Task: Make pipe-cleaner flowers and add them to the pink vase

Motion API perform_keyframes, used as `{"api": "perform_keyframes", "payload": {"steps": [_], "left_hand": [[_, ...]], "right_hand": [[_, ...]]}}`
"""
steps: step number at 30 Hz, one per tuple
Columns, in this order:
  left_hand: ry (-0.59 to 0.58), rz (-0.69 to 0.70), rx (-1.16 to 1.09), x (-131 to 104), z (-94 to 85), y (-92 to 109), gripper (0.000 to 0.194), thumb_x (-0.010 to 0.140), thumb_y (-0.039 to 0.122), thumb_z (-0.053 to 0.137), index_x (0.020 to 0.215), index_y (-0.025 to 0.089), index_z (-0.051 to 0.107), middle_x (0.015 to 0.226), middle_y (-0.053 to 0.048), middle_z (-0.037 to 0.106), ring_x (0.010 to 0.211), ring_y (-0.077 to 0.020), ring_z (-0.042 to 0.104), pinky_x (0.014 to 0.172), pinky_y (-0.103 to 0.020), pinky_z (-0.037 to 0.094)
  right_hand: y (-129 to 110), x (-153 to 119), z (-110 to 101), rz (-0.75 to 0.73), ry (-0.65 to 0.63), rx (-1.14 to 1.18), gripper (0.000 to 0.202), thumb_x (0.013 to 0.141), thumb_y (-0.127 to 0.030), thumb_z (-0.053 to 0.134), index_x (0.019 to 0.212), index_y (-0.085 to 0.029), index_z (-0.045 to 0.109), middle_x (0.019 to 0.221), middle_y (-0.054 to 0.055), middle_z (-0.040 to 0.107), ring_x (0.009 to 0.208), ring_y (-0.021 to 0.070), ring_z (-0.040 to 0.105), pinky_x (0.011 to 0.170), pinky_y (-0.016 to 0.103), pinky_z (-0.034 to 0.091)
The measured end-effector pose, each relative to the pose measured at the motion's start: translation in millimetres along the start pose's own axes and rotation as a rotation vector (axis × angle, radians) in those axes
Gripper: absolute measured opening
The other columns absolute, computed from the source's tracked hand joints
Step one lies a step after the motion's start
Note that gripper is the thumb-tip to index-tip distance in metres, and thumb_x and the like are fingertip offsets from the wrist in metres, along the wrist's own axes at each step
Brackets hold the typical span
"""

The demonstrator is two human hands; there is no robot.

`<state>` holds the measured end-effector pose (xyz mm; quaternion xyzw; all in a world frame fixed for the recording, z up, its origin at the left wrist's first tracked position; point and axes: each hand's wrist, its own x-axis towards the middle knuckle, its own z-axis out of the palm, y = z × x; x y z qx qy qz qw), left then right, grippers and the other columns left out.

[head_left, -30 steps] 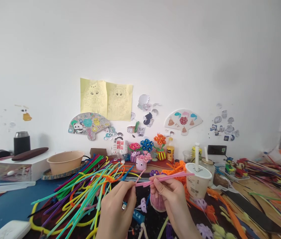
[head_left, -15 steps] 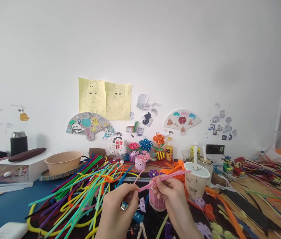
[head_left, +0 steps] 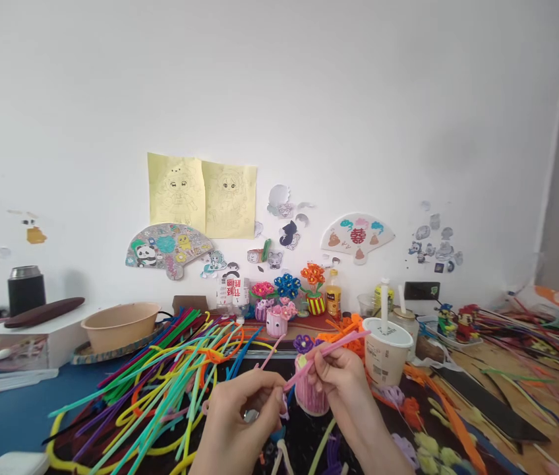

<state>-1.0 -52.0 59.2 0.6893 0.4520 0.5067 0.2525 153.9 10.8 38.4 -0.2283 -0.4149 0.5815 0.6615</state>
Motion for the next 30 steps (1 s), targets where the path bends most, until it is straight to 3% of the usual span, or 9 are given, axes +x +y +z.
{"api": "perform_keyframes", "payload": {"steps": [8,16,25,30], "left_hand": [[0.051,-0.053,-0.114,2.8,-1.4,-7.4,0.023,0.081,0.038,0.060,0.080,0.018,0.071,0.058,0.000,0.063,0.052,-0.0116,0.058,0.052,-0.017,0.045],[0.192,0.016,0.002,4.3,0.4,-10.6,0.022,0.078,0.040,0.063,0.076,0.019,0.067,0.065,0.000,0.065,0.060,-0.0144,0.058,0.057,-0.019,0.046],[0.160,-0.084,-0.050,8.3,8.6,-23.0,0.035,0.081,0.051,0.054,0.071,0.018,0.059,0.055,0.004,0.049,0.050,-0.0112,0.045,0.048,-0.020,0.036],[0.083,-0.144,-0.190,8.5,15.6,-27.8,0.038,0.081,0.055,0.053,0.071,0.018,0.055,0.057,0.003,0.053,0.048,-0.0103,0.046,0.048,-0.020,0.035]], "right_hand": [[-5.9,2.1,0.2,-0.005,0.010,0.023,0.036,0.046,-0.040,0.090,0.057,-0.011,0.072,0.048,0.002,0.061,0.043,0.0067,0.052,0.043,0.016,0.038],[-6.6,-0.9,3.1,0.019,-0.003,-0.003,0.034,0.052,-0.039,0.089,0.061,-0.010,0.073,0.049,0.003,0.063,0.043,0.0073,0.054,0.041,0.015,0.036],[-0.7,-4.9,11.0,-0.002,-0.077,-0.080,0.031,0.064,-0.040,0.082,0.063,-0.011,0.072,0.052,0.002,0.064,0.044,0.0066,0.055,0.041,0.014,0.038],[2.7,-4.5,17.8,-0.015,-0.106,-0.176,0.037,0.062,-0.046,0.081,0.060,-0.011,0.069,0.051,0.002,0.064,0.041,0.0077,0.055,0.040,0.016,0.041]]}}
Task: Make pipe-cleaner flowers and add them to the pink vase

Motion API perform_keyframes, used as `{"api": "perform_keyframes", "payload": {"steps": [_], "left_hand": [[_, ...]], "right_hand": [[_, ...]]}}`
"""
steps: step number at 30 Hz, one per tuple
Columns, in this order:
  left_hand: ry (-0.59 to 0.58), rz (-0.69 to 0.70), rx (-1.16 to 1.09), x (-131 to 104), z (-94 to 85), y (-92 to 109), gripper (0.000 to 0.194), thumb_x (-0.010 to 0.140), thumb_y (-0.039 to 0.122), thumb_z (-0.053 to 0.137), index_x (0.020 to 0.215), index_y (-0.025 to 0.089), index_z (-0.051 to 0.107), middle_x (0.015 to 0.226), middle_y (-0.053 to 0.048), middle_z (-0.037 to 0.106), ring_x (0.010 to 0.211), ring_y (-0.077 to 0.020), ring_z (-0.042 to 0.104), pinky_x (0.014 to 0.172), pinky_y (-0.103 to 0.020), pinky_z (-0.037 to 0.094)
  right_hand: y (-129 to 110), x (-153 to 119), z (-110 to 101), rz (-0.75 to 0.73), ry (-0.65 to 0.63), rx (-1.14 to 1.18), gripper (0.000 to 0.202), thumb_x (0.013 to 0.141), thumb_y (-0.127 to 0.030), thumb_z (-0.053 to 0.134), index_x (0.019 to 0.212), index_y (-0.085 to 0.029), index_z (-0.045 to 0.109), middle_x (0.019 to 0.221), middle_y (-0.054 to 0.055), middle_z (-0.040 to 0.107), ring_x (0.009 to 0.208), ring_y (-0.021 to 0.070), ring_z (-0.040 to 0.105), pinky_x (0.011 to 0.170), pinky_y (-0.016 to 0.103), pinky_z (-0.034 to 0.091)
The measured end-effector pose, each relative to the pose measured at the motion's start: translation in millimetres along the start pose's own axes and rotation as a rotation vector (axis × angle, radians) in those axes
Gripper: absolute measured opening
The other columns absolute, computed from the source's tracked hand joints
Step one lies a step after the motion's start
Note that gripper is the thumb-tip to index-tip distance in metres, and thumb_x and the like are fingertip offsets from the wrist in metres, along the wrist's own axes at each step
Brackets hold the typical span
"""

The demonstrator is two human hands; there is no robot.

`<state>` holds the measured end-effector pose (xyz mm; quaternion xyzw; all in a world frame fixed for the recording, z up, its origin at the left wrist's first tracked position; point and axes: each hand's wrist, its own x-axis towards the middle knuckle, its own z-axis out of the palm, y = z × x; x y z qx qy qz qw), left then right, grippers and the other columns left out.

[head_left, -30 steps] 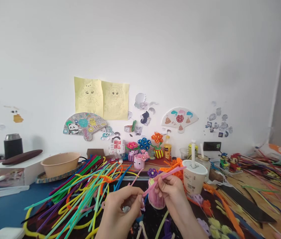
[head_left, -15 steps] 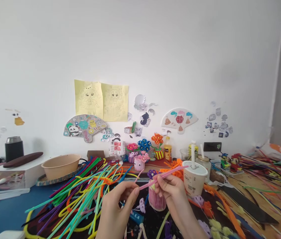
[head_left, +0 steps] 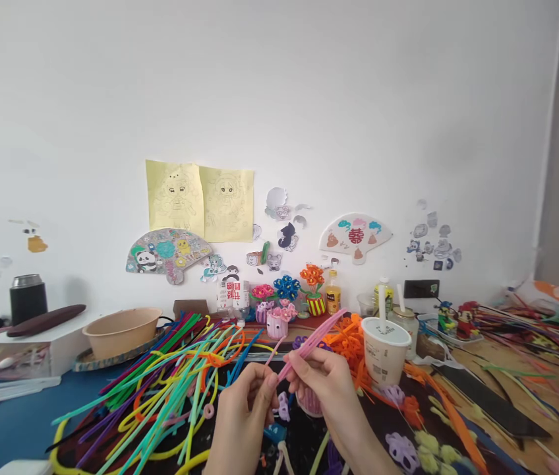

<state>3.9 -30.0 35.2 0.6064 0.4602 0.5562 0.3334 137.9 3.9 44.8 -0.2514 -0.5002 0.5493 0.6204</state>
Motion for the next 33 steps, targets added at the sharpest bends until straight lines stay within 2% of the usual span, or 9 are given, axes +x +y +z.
{"api": "perform_keyframes", "payload": {"steps": [4,9,13,20,27,33], "left_hand": [[-0.080,-0.005,0.033,0.2,-2.1,7.1,0.041,0.082,0.055,0.050,0.069,0.017,0.057,0.060,0.001,0.057,0.048,-0.0107,0.047,0.048,-0.021,0.036],[-0.030,0.111,0.294,-0.7,-6.4,14.9,0.033,0.084,0.046,0.050,0.074,0.018,0.062,0.063,0.000,0.059,0.057,-0.0132,0.050,0.055,-0.022,0.038],[-0.061,0.166,0.349,-1.9,-5.0,9.7,0.025,0.083,0.040,0.053,0.075,0.018,0.064,0.068,-0.001,0.063,0.060,-0.0139,0.052,0.058,-0.021,0.039],[-0.136,0.030,0.228,-2.4,-4.0,13.6,0.033,0.082,0.046,0.054,0.070,0.016,0.064,0.062,0.000,0.057,0.057,-0.0130,0.047,0.055,-0.021,0.036],[-0.198,-0.018,0.143,-2.2,-6.0,17.4,0.037,0.081,0.050,0.053,0.076,0.015,0.064,0.068,-0.001,0.058,0.061,-0.0131,0.048,0.056,-0.022,0.036],[-0.209,-0.017,0.188,-1.1,-5.4,15.7,0.034,0.080,0.047,0.055,0.069,0.015,0.063,0.063,0.000,0.057,0.059,-0.0129,0.046,0.056,-0.022,0.035]], "right_hand": [[0.4,1.3,-1.4,0.018,0.016,-0.047,0.041,0.060,-0.050,0.081,0.058,-0.011,0.067,0.048,0.001,0.063,0.039,0.0072,0.054,0.038,0.015,0.040],[3.2,3.1,-4.9,0.027,0.027,-0.072,0.042,0.061,-0.051,0.080,0.058,-0.012,0.066,0.047,0.000,0.062,0.037,0.0066,0.053,0.036,0.015,0.037],[3.7,2.4,-5.1,0.032,0.000,-0.104,0.042,0.061,-0.050,0.079,0.058,-0.011,0.065,0.046,0.000,0.061,0.036,0.0069,0.051,0.035,0.015,0.036],[1.8,1.6,-6.5,0.050,-0.033,-0.164,0.041,0.065,-0.050,0.077,0.059,-0.011,0.064,0.044,-0.001,0.059,0.034,0.0054,0.047,0.034,0.016,0.035],[2.5,5.7,-12.0,0.092,-0.100,-0.217,0.043,0.065,-0.052,0.076,0.055,-0.011,0.063,0.040,-0.002,0.057,0.032,0.0051,0.045,0.032,0.015,0.031],[3.6,5.9,-11.9,0.095,-0.127,-0.233,0.045,0.064,-0.055,0.075,0.057,-0.012,0.064,0.040,-0.002,0.057,0.032,0.0054,0.045,0.033,0.016,0.031]]}}
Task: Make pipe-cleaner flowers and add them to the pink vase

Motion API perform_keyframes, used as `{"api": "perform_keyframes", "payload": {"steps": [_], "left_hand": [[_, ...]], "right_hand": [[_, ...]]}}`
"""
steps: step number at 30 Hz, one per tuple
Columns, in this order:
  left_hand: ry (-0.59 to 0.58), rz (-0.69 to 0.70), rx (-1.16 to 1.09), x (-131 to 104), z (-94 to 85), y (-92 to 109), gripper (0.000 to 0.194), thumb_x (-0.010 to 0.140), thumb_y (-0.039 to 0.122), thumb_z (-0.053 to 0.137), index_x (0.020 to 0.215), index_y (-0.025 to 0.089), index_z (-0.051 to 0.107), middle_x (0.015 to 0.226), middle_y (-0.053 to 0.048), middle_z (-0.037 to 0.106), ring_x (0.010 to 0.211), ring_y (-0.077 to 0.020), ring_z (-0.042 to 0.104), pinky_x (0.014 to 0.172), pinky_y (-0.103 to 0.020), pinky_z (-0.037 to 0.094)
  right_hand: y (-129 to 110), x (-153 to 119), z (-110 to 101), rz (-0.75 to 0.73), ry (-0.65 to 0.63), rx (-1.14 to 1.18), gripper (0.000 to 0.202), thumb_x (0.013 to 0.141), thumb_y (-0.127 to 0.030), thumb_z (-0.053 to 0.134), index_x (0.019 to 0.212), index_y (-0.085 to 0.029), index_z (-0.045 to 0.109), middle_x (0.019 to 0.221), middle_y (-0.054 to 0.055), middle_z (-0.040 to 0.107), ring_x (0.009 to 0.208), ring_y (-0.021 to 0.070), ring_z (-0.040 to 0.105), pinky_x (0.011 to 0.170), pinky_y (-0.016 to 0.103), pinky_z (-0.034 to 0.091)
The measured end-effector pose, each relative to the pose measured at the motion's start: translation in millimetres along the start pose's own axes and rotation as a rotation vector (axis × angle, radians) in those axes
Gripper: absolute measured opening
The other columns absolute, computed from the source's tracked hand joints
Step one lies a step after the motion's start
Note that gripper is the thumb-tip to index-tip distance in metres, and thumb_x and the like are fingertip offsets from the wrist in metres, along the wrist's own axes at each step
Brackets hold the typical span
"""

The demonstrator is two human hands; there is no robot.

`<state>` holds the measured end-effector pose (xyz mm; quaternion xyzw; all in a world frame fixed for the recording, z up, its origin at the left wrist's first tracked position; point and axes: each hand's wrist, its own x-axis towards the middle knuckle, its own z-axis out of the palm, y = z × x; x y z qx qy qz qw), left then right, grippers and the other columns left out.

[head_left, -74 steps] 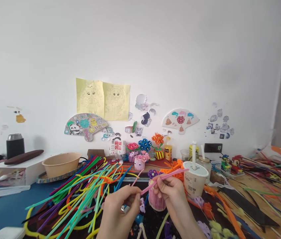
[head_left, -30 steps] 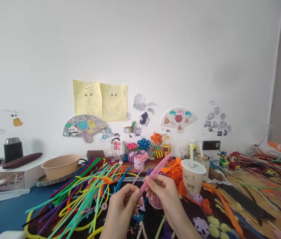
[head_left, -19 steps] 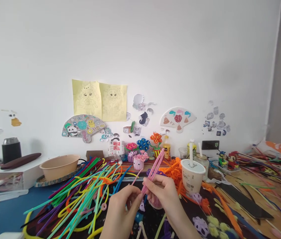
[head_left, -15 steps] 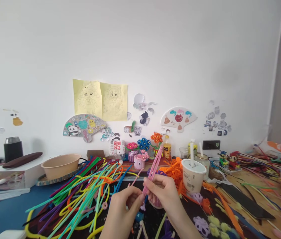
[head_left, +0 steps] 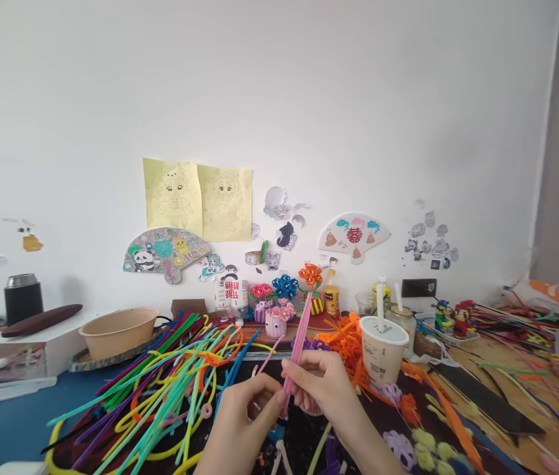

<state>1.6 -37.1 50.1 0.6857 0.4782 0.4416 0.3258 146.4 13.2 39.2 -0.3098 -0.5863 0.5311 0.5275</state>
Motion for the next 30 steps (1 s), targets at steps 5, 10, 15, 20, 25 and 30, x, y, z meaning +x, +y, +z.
{"api": "perform_keyframes", "payload": {"steps": [5,10,15,20,25,30], "left_hand": [[-0.010,-0.012,0.000,-3.4,-2.4,4.0,0.033,0.081,0.046,0.054,0.067,0.017,0.062,0.061,0.001,0.058,0.057,-0.0123,0.048,0.054,-0.021,0.035],[-0.053,-0.044,-0.020,-6.0,-3.2,4.4,0.032,0.081,0.045,0.054,0.070,0.017,0.064,0.061,0.001,0.061,0.054,-0.0119,0.051,0.053,-0.020,0.038],[-0.099,-0.054,-0.023,-4.1,-5.7,0.1,0.035,0.080,0.048,0.055,0.070,0.016,0.064,0.059,0.000,0.062,0.051,-0.0119,0.051,0.051,-0.020,0.038],[0.046,0.022,0.043,0.5,-12.9,-9.4,0.041,0.084,0.051,0.048,0.075,0.016,0.066,0.066,-0.002,0.065,0.055,-0.0136,0.054,0.054,-0.022,0.040],[0.156,0.058,-0.111,4.2,-10.5,-8.5,0.035,0.075,0.050,0.062,0.082,0.016,0.067,0.070,-0.001,0.064,0.067,-0.0163,0.056,0.064,-0.024,0.045],[0.240,0.026,-0.149,3.2,-12.2,-6.9,0.041,0.070,0.054,0.066,0.061,0.015,0.064,0.056,0.002,0.052,0.056,-0.0114,0.043,0.052,-0.021,0.035]], "right_hand": [[-1.6,0.8,-0.8,-0.009,0.019,-0.011,0.046,0.063,-0.056,0.074,0.059,-0.011,0.065,0.041,-0.001,0.057,0.033,0.0065,0.046,0.034,0.017,0.032],[-2.6,0.5,-0.3,-0.013,0.039,-0.016,0.048,0.062,-0.059,0.073,0.060,-0.012,0.066,0.040,-0.002,0.055,0.033,0.0059,0.043,0.034,0.017,0.031],[-2.7,0.9,-3.6,-0.005,0.028,-0.026,0.047,0.063,-0.058,0.074,0.062,-0.012,0.066,0.041,-0.003,0.057,0.034,0.0070,0.046,0.034,0.017,0.032],[-7.8,-5.7,-1.2,0.027,-0.083,-0.042,0.043,0.061,-0.053,0.078,0.056,-0.012,0.065,0.041,-0.003,0.057,0.033,0.0065,0.047,0.033,0.016,0.030],[-7.5,-16.7,9.6,0.166,-0.373,-0.091,0.035,0.062,-0.046,0.078,0.056,-0.014,0.065,0.045,-0.004,0.058,0.036,0.0055,0.049,0.035,0.014,0.033],[-4.6,-20.9,8.8,0.236,-0.522,-0.130,0.033,0.066,-0.044,0.075,0.056,-0.014,0.068,0.044,-0.005,0.056,0.035,0.0037,0.046,0.035,0.013,0.031]]}}
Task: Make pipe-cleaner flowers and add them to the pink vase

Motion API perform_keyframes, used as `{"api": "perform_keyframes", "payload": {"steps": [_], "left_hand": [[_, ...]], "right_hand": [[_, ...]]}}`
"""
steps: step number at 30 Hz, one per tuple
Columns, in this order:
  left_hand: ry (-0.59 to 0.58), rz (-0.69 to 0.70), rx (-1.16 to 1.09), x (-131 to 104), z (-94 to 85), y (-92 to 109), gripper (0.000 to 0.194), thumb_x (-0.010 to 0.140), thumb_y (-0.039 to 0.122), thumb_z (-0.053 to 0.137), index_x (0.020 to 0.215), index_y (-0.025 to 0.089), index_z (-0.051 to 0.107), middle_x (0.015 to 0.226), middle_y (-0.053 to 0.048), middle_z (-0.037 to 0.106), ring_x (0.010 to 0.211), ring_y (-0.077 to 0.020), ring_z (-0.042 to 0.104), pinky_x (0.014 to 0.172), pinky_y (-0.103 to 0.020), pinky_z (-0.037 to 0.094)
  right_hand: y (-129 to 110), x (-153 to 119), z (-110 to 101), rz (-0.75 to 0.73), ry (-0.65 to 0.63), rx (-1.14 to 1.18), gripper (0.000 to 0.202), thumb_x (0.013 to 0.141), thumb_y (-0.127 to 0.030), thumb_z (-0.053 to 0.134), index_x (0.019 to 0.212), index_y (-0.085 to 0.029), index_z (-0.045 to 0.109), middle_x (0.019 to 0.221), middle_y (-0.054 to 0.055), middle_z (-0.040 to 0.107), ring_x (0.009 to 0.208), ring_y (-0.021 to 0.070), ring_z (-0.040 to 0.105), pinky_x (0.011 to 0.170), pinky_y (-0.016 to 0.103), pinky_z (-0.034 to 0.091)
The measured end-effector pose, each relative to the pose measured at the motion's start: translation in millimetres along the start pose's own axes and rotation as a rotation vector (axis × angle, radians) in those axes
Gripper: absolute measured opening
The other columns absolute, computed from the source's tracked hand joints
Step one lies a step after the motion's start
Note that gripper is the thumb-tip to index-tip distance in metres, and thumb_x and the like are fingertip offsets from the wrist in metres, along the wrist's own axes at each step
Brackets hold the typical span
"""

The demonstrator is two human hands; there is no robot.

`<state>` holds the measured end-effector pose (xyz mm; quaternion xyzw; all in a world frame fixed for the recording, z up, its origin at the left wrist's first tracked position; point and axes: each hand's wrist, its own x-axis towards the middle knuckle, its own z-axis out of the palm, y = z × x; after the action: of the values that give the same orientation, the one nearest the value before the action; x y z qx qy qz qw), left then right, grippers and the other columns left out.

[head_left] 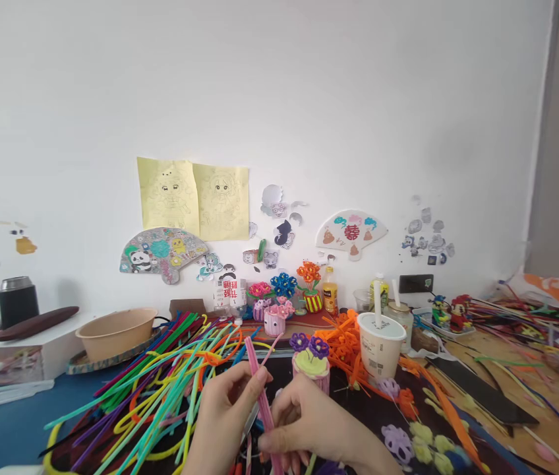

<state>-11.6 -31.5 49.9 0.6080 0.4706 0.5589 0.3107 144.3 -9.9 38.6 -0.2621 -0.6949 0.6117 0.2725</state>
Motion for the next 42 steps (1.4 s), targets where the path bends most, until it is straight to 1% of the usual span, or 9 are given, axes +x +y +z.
{"api": "perform_keyframes", "payload": {"steps": [7,11,14,19,22,25,30,35,42], "left_hand": [[0.243,-0.002,-0.019,-1.6,-10.0,-1.1,0.045,0.068,0.060,0.065,0.062,0.015,0.066,0.050,0.004,0.046,0.048,-0.0092,0.034,0.045,-0.021,0.025],[0.366,-0.042,-0.055,-1.1,-14.1,-0.7,0.046,0.064,0.061,0.068,0.066,0.015,0.067,0.052,0.004,0.049,0.047,-0.0088,0.032,0.039,-0.020,0.021],[0.404,-0.073,-0.134,1.1,-16.9,-3.2,0.049,0.059,0.062,0.071,0.069,0.014,0.068,0.047,0.005,0.042,0.045,-0.0087,0.032,0.038,-0.020,0.021],[0.398,-0.073,-0.225,0.4,-12.3,-3.0,0.045,0.061,0.058,0.072,0.073,0.014,0.070,0.042,0.007,0.044,0.043,-0.0083,0.036,0.039,-0.019,0.024],[0.315,-0.043,-0.228,-0.3,-8.4,-4.4,0.040,0.065,0.055,0.071,0.070,0.015,0.069,0.043,0.006,0.049,0.044,-0.0091,0.040,0.044,-0.020,0.031],[0.265,-0.008,-0.177,1.6,-8.4,-10.0,0.041,0.067,0.056,0.068,0.069,0.015,0.067,0.045,0.005,0.050,0.045,-0.0096,0.042,0.046,-0.020,0.033],[0.311,0.059,-0.036,3.4,-9.2,-14.1,0.041,0.069,0.054,0.067,0.056,0.016,0.057,0.051,0.005,0.046,0.050,-0.0083,0.038,0.048,-0.019,0.031],[0.158,0.022,-0.062,2.5,-4.7,-16.5,0.042,0.073,0.057,0.063,0.062,0.016,0.059,0.047,0.006,0.044,0.044,-0.0075,0.035,0.042,-0.019,0.027],[0.378,0.045,0.019,-0.5,-6.7,-17.9,0.042,0.072,0.058,0.063,0.063,0.017,0.060,0.048,0.004,0.053,0.044,-0.0096,0.044,0.041,-0.020,0.034]], "right_hand": [[0.2,-7.4,-8.8,0.111,-0.023,-0.040,0.017,0.066,-0.032,0.079,0.067,-0.015,0.077,0.045,-0.005,0.056,0.036,0.0025,0.043,0.037,0.011,0.032],[-1.0,-7.6,-10.5,0.089,-0.017,-0.058,0.022,0.071,-0.036,0.075,0.068,-0.015,0.078,0.044,-0.005,0.054,0.036,0.0022,0.043,0.039,0.011,0.032],[0.5,-4.0,-10.6,0.051,0.002,-0.057,0.029,0.074,-0.042,0.071,0.067,-0.014,0.077,0.045,-0.004,0.056,0.034,0.0026,0.044,0.037,0.012,0.031],[7.1,5.8,-6.7,-0.081,0.161,-0.075,0.042,0.071,-0.054,0.069,0.076,-0.013,0.074,0.057,-0.001,0.061,0.044,0.0064,0.052,0.044,0.015,0.039],[9.8,10.4,-2.6,-0.126,0.086,-0.016,0.049,0.069,-0.059,0.069,0.082,-0.012,0.073,0.062,0.000,0.062,0.051,0.0079,0.054,0.050,0.017,0.044],[13.8,14.2,-0.9,-0.070,-0.019,0.027,0.052,0.068,-0.062,0.068,0.073,-0.010,0.069,0.056,0.002,0.062,0.044,0.0081,0.054,0.043,0.017,0.040],[21.0,16.9,-3.5,-0.054,-0.014,-0.009,0.054,0.074,-0.066,0.060,0.066,-0.013,0.059,0.046,-0.003,0.056,0.036,0.0063,0.050,0.035,0.014,0.032],[19.3,16.0,-5.4,-0.075,0.003,-0.039,0.050,0.077,-0.063,0.059,0.068,-0.014,0.059,0.045,-0.005,0.054,0.034,0.0050,0.048,0.034,0.013,0.031],[13.7,22.1,-9.6,-0.245,0.305,0.068,0.048,0.073,-0.058,0.067,0.072,-0.010,0.068,0.048,0.001,0.062,0.037,0.0093,0.055,0.037,0.018,0.038]]}}
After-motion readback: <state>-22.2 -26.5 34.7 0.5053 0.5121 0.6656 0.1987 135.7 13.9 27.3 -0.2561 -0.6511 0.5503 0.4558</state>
